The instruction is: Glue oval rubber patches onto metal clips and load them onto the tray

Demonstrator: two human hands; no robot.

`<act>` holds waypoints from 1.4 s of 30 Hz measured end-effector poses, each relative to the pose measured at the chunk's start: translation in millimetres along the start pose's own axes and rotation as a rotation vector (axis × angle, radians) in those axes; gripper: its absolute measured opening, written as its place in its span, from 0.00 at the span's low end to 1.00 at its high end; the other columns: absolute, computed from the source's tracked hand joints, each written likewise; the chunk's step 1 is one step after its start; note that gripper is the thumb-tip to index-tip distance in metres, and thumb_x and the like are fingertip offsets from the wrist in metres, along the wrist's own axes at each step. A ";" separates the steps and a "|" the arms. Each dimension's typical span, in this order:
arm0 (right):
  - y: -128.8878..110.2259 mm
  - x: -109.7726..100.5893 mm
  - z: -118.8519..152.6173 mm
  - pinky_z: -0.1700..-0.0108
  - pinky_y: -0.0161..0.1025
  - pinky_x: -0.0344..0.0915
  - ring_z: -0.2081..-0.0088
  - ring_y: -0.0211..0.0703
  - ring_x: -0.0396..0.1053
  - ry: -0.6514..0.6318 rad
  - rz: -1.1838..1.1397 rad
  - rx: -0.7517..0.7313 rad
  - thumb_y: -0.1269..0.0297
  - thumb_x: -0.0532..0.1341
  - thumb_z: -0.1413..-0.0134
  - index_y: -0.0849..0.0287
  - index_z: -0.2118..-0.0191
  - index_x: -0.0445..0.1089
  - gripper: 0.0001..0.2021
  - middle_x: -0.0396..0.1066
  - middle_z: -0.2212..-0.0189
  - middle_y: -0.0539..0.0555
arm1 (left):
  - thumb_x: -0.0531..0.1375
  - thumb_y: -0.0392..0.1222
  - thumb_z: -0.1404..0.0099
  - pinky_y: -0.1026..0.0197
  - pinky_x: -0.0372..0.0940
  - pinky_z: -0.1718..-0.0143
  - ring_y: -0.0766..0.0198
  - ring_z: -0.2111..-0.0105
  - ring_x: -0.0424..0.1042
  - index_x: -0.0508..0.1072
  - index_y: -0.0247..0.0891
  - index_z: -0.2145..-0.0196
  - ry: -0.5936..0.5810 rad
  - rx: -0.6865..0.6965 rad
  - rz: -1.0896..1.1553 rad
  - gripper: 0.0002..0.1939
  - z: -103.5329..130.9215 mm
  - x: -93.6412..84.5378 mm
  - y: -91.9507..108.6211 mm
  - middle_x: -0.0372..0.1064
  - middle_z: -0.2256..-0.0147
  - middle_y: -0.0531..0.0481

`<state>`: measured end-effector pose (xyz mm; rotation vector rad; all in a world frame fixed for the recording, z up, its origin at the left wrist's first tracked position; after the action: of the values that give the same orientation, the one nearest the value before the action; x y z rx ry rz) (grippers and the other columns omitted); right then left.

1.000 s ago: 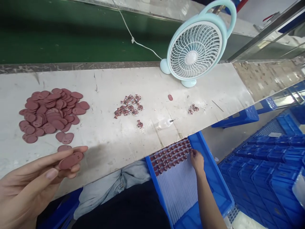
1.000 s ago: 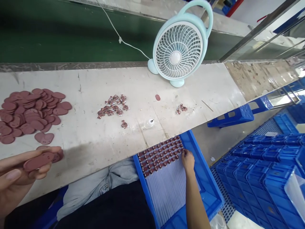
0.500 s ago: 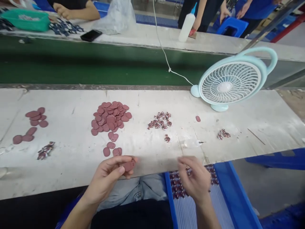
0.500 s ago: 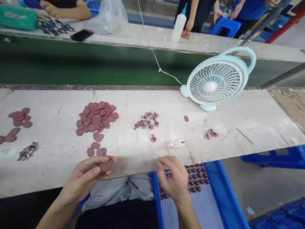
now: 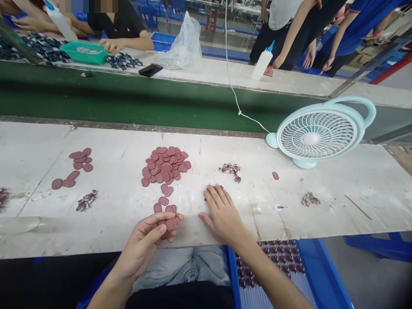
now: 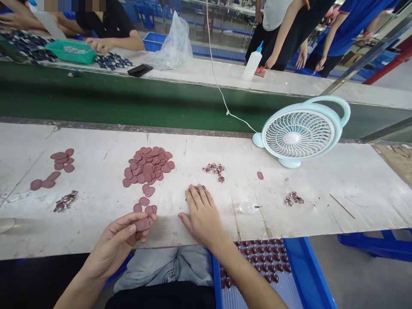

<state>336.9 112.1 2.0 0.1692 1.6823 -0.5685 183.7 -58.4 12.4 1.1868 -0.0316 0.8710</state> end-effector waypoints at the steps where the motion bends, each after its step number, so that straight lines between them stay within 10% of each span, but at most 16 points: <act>1: -4.4 -2.2 5.8 0.30 0.57 0.48 0.29 0.59 0.45 -0.018 -0.035 -0.024 0.53 0.55 0.35 0.63 0.33 0.56 0.30 0.53 0.31 0.61 | 0.68 0.42 0.39 0.64 0.72 0.66 0.64 0.69 0.75 0.81 0.40 0.57 0.009 -0.004 0.012 0.11 0.3 -0.9 -0.6 0.79 0.56 0.41; 4: -11.3 -11.8 25.0 0.30 0.63 0.42 0.29 0.60 0.43 0.001 -0.319 -0.052 0.57 0.59 0.36 0.58 0.35 0.61 0.26 0.56 0.32 0.58 | 0.68 0.42 0.39 0.63 0.73 0.66 0.61 0.66 0.77 0.81 0.39 0.58 0.007 -0.025 0.032 0.11 1.0 -0.9 -3.2 0.79 0.55 0.40; 7: 0.9 -21.5 51.4 0.33 0.56 0.54 0.38 0.52 0.60 0.289 -1.048 0.152 0.64 0.62 0.39 0.54 0.46 0.73 0.15 0.70 0.44 0.57 | 0.66 0.41 0.37 0.63 0.74 0.67 0.55 0.60 0.78 0.81 0.40 0.57 -0.010 -0.055 0.054 0.11 2.2 0.5 -8.1 0.78 0.53 0.40; 10: 26.3 -18.7 76.8 0.61 0.36 0.73 0.63 0.37 0.69 0.495 -1.599 0.357 0.53 0.53 0.32 0.54 0.50 0.72 0.16 0.70 0.64 0.52 | 0.65 0.39 0.36 0.66 0.73 0.67 0.54 0.58 0.79 0.80 0.40 0.56 -0.035 -0.084 0.121 0.10 3.7 4.7 -16.6 0.78 0.52 0.41; 13: 58.1 -10.3 83.2 0.82 0.28 0.62 0.76 0.32 0.61 0.462 -2.204 0.363 0.44 0.52 0.36 0.58 0.41 0.62 0.27 0.65 0.68 0.48 | 0.65 0.39 0.36 0.68 0.73 0.67 0.56 0.57 0.79 0.80 0.39 0.56 -0.081 -0.140 0.209 0.10 4.9 16.1 -28.7 0.78 0.52 0.41; 17: 86.1 -5.9 74.0 0.82 0.29 0.64 0.79 0.31 0.59 0.434 -2.984 0.341 0.52 0.57 0.37 0.56 0.44 0.59 0.20 0.61 0.71 0.45 | 0.64 0.38 0.35 0.69 0.73 0.67 0.57 0.57 0.79 0.80 0.37 0.55 -0.188 -0.226 0.282 0.11 6.7 38.9 -44.1 0.78 0.52 0.39; 20: 71.8 -15.0 70.1 0.81 0.29 0.64 0.81 0.31 0.58 0.497 -2.939 0.395 0.51 0.55 0.35 0.55 0.51 0.63 0.15 0.60 0.74 0.43 | 0.63 0.37 0.34 0.69 0.73 0.67 0.57 0.57 0.80 0.79 0.36 0.53 -0.243 -0.250 0.314 0.12 7.5 51.9 -50.3 0.78 0.52 0.38; 27: -7.4 -37.0 79.4 0.89 0.28 0.56 0.87 0.33 0.60 0.461 -1.964 0.727 0.44 0.59 0.42 0.54 0.56 0.72 0.19 0.68 0.80 0.47 | 0.67 0.30 0.41 0.69 0.72 0.60 0.59 0.55 0.79 0.79 0.37 0.54 -0.260 -0.252 0.395 0.16 6.7 60.5 -55.1 0.78 0.51 0.40; 42: -26.5 -32.6 85.8 0.88 0.31 0.59 0.85 0.33 0.58 0.488 -1.794 0.764 0.43 0.65 0.49 0.56 0.59 0.72 0.21 0.67 0.78 0.48 | 0.70 0.31 0.44 0.67 0.72 0.70 0.62 0.64 0.79 0.75 0.39 0.58 -0.306 -0.147 0.239 0.16 9.6 72.9 -67.5 0.79 0.58 0.45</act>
<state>408.2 56.6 32.9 -0.8337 1.5903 -2.6373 278.3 -31.1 -4.1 1.1831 -0.4868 0.8708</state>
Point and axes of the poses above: each hand's wrist, its own z-axis away from the middle knuckle, its own x-axis out of the palm, y = z × x, the point moved 3 cm from there along -z, towards the middle knuckle
